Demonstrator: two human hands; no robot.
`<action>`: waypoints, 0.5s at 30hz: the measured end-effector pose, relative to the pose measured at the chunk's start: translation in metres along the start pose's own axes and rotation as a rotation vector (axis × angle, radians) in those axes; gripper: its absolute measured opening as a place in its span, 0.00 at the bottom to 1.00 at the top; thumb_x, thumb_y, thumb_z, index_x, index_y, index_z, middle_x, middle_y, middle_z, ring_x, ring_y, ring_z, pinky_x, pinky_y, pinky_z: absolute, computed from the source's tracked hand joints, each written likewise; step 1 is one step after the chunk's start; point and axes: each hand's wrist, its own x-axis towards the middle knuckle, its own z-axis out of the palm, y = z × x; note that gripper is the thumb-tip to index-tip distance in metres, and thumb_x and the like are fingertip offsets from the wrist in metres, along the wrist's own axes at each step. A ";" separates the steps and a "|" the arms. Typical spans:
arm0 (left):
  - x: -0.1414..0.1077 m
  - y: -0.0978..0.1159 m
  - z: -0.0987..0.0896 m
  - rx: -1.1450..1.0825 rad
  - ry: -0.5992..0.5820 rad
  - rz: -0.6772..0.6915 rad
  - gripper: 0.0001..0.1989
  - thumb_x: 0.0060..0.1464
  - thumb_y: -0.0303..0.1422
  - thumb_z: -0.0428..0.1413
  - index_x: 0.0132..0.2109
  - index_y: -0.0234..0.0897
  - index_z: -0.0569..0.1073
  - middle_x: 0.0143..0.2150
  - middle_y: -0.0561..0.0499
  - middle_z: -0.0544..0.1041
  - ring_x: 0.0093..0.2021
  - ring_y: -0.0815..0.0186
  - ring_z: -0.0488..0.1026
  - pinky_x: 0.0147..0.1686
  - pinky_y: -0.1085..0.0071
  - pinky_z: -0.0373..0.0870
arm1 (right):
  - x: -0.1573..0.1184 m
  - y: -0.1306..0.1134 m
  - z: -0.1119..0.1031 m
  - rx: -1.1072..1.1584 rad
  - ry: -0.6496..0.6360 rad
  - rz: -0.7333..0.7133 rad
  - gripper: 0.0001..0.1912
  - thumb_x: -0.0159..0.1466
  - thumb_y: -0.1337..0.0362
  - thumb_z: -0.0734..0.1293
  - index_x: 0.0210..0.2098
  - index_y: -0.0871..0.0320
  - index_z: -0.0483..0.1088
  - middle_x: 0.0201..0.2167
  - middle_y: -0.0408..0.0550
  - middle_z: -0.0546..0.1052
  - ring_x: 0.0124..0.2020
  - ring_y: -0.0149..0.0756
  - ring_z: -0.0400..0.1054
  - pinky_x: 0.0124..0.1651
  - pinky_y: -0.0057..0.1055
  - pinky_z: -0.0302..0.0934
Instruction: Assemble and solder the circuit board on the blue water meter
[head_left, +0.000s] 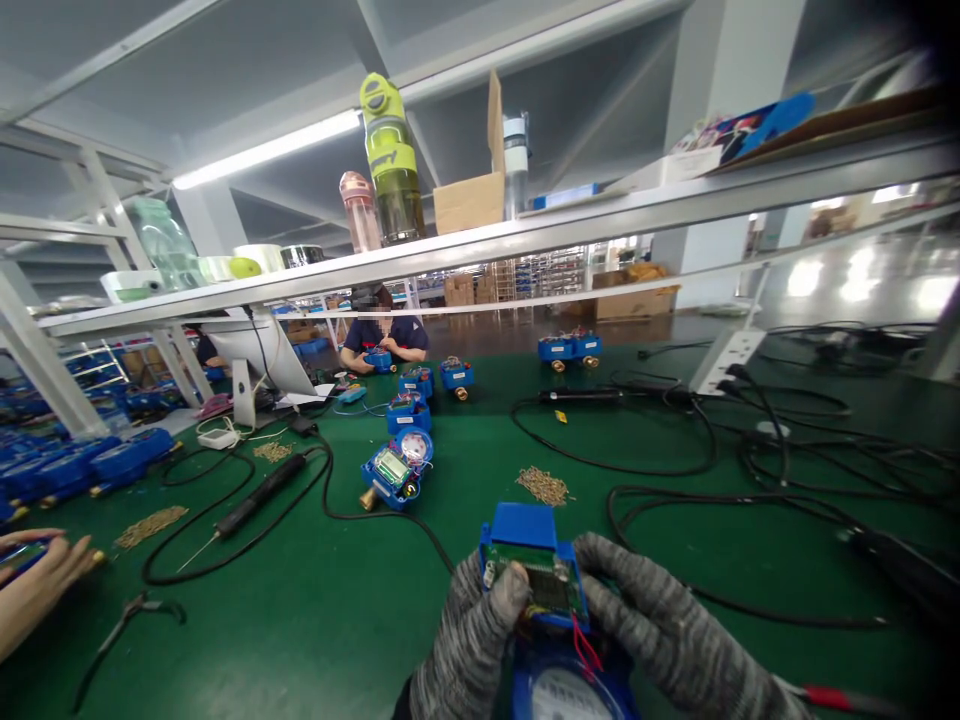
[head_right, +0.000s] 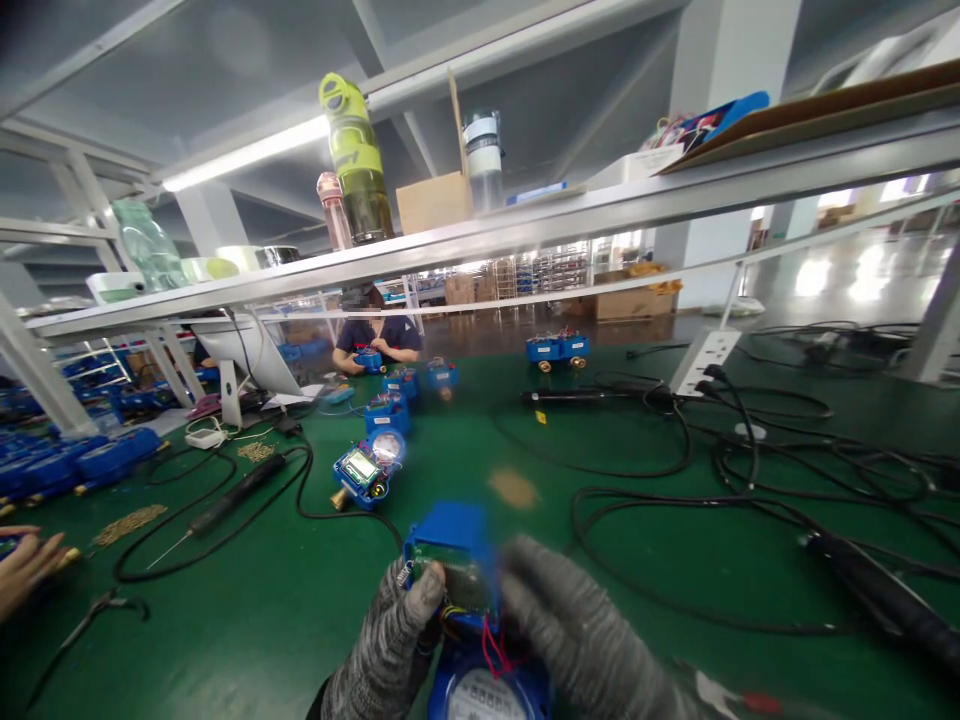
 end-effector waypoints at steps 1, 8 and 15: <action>0.000 0.000 0.000 -0.004 -0.012 -0.002 0.21 0.56 0.45 0.62 0.48 0.34 0.82 0.45 0.42 0.83 0.50 0.49 0.79 0.56 0.54 0.71 | 0.000 -0.002 0.002 0.003 -0.003 -0.016 0.33 0.58 0.37 0.66 0.50 0.55 0.79 0.53 0.58 0.78 0.55 0.60 0.72 0.57 0.55 0.68; -0.001 0.002 -0.001 -0.051 -0.062 -0.058 0.19 0.58 0.42 0.61 0.49 0.34 0.81 0.45 0.41 0.83 0.48 0.51 0.79 0.55 0.57 0.71 | 0.007 -0.033 0.002 0.016 -0.003 -0.191 0.31 0.60 0.38 0.62 0.44 0.56 0.80 0.46 0.61 0.81 0.48 0.58 0.76 0.53 0.52 0.70; -0.003 0.002 0.004 -0.176 -0.048 -0.107 0.18 0.56 0.45 0.62 0.46 0.36 0.82 0.43 0.42 0.84 0.52 0.50 0.78 0.59 0.56 0.69 | 0.007 -0.046 0.006 0.249 -0.166 -0.096 0.30 0.59 0.39 0.65 0.44 0.56 0.79 0.46 0.60 0.81 0.47 0.57 0.76 0.51 0.51 0.71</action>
